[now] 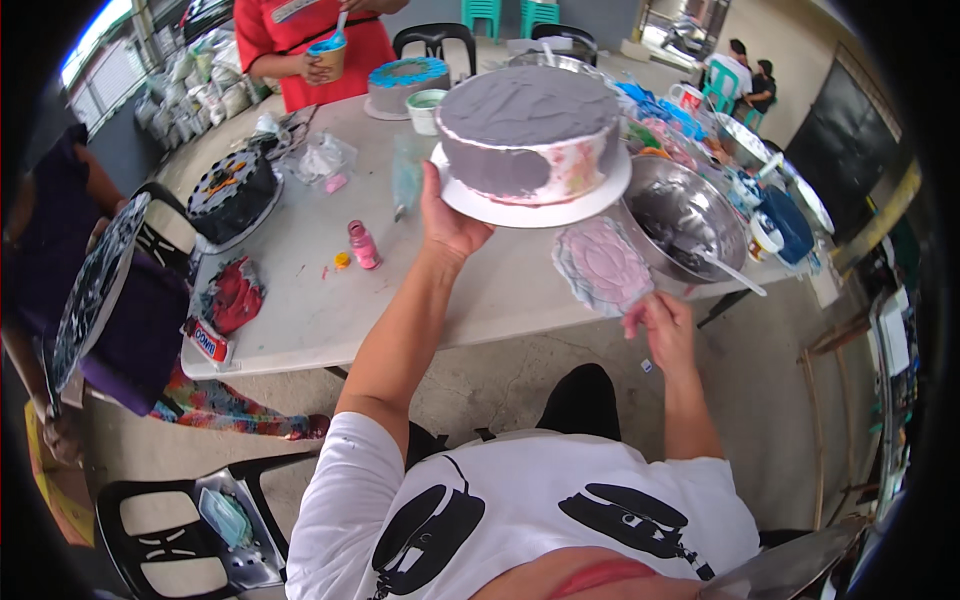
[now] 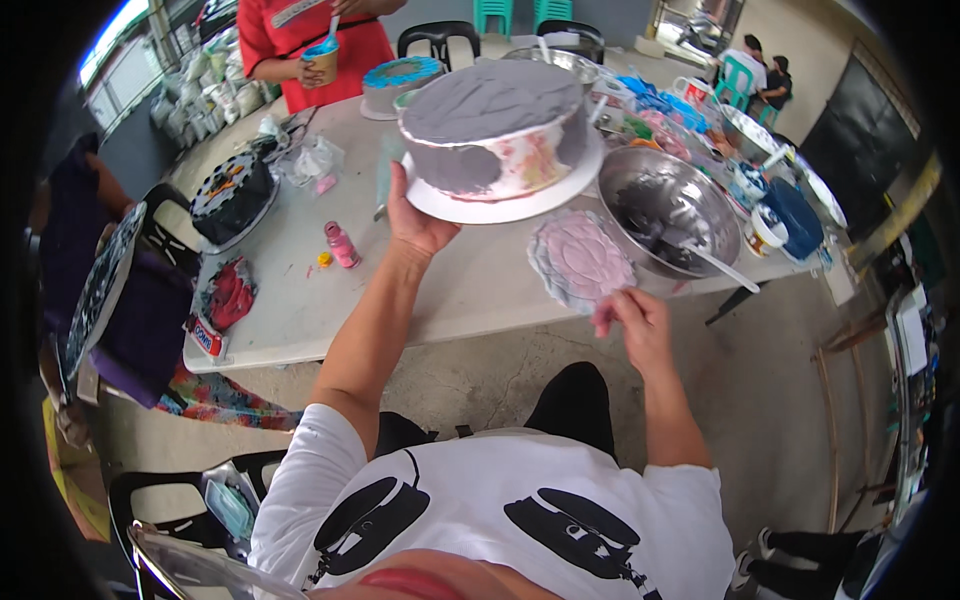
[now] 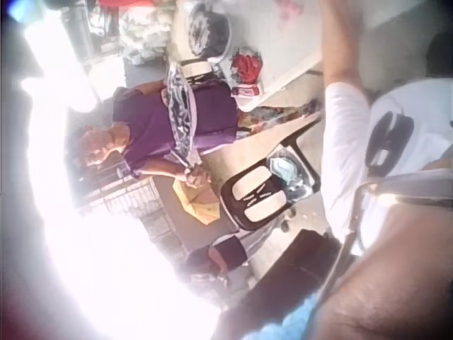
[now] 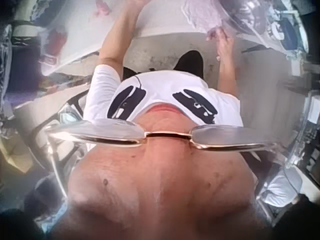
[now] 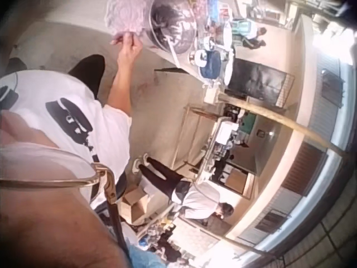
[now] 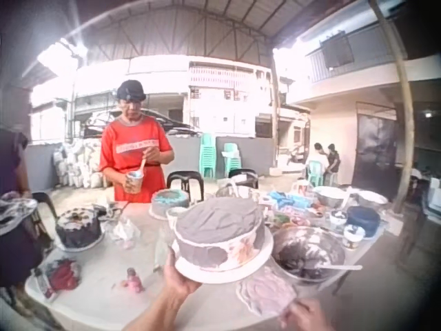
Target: The person applies grey icing to the top and sides of a cake using a spatula while holding the cake base by hand. They repeatedly scoop icing from a metal bowl and smooth it over the cake surface until it is covered.
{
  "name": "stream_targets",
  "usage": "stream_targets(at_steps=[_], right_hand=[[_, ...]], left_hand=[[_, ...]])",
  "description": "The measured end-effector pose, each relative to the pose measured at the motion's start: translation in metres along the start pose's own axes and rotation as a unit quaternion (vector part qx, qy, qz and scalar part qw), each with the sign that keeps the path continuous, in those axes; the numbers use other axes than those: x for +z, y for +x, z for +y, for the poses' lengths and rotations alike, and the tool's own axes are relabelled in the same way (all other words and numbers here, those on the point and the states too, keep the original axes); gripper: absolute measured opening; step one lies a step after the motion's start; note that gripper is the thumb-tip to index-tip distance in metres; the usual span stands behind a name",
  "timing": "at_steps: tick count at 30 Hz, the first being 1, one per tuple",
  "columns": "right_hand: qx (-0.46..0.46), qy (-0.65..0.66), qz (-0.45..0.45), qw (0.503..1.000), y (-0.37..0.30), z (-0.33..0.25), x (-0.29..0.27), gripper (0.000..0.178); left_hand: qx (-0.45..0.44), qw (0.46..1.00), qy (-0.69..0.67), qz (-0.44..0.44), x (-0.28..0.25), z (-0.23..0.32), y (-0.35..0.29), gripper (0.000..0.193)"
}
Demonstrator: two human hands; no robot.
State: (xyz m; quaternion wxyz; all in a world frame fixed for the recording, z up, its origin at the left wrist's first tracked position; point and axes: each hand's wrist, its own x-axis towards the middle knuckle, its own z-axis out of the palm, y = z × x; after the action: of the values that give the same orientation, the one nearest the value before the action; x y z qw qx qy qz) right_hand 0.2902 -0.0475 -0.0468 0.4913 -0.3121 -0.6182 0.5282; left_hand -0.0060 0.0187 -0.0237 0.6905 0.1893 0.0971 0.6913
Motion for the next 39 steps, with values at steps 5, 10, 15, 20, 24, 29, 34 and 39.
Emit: stream_targets(at_steps=[5,10,15,20,24,29,34,39], right_hand=[[-0.007,-0.038,0.356,0.934,-0.039,-0.007,-0.078,0.022],[-0.065,-0.107,0.352,0.928,-0.022,-0.037,-0.085,0.043],[-0.045,-0.128,0.331,0.934,0.0,-0.041,-0.085,0.045],[-0.056,-0.088,0.35,0.931,0.017,-0.041,-0.114,0.034],[-0.042,-0.088,0.338,0.936,0.037,-0.048,-0.135,0.028],[-0.013,-0.182,0.327,0.927,0.054,-0.059,-0.136,0.024],[-0.043,-0.223,0.318,0.92,0.052,-0.069,-0.154,0.025],[0.024,-0.179,0.326,0.928,0.053,-0.062,-0.157,0.027]], left_hand=[[-0.064,0.994,-0.034,-0.085,0.005,-0.002,-0.014,0.076],[-0.09,0.989,-0.033,-0.115,0.002,-0.006,-0.01,0.077],[-0.08,0.989,-0.042,-0.115,-0.005,-0.001,-0.007,0.074],[-0.069,0.991,-0.046,-0.103,-0.006,0.002,-0.005,0.071],[-0.072,0.99,-0.046,-0.11,-0.006,-0.001,-0.005,0.069],[-0.092,0.989,-0.036,-0.11,-0.005,0.0,-0.004,0.07],[-0.096,0.99,-0.03,-0.103,-0.007,-0.001,-0.003,0.072],[-0.06,0.995,-0.05,-0.057,-0.002,-0.004,-0.005,0.067]])
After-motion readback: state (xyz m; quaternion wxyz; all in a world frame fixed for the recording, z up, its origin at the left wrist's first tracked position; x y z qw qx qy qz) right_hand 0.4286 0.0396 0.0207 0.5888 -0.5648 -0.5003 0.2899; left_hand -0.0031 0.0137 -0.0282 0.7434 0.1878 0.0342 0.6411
